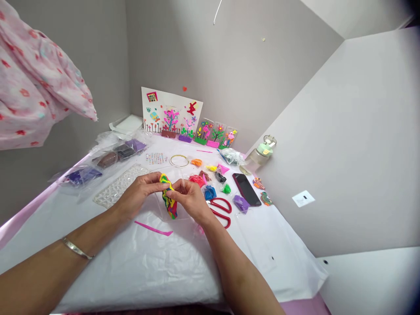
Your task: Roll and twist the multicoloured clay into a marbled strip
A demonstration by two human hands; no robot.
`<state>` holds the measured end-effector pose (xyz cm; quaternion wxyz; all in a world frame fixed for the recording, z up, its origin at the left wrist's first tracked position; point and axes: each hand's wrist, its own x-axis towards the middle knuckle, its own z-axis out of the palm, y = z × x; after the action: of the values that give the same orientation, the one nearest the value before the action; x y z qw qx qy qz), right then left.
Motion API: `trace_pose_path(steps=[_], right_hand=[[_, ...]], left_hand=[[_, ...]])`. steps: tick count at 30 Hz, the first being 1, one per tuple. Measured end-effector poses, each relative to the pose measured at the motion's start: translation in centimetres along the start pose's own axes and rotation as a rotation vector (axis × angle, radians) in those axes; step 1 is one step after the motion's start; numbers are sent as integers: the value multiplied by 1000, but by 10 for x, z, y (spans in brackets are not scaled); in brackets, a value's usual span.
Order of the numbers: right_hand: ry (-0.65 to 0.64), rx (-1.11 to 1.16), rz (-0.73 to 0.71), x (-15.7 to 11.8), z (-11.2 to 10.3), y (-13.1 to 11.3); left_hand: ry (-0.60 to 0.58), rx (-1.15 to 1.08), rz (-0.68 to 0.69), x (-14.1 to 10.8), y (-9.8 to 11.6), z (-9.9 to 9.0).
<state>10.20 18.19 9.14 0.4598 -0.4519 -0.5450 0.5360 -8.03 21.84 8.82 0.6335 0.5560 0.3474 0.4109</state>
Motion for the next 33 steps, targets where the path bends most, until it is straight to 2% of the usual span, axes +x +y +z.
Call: trace_pose_path(steps=[6, 12, 18, 26, 33], right_hand=[[6, -10, 6, -1, -3, 0], [-22, -22, 11, -1, -1, -2], [-29, -39, 36, 0, -6, -4], [-54, -40, 78, -1, -3, -7], [-60, -48, 93, -1, -6, -6]], left_hand=[[-91, 32, -35, 4, 4, -6], [-29, 35, -12, 3, 2, -5], [-92, 83, -17, 7, 5, -11], [21, 132, 42, 6, 6, -10], [-46, 118, 31, 8, 13, -15]])
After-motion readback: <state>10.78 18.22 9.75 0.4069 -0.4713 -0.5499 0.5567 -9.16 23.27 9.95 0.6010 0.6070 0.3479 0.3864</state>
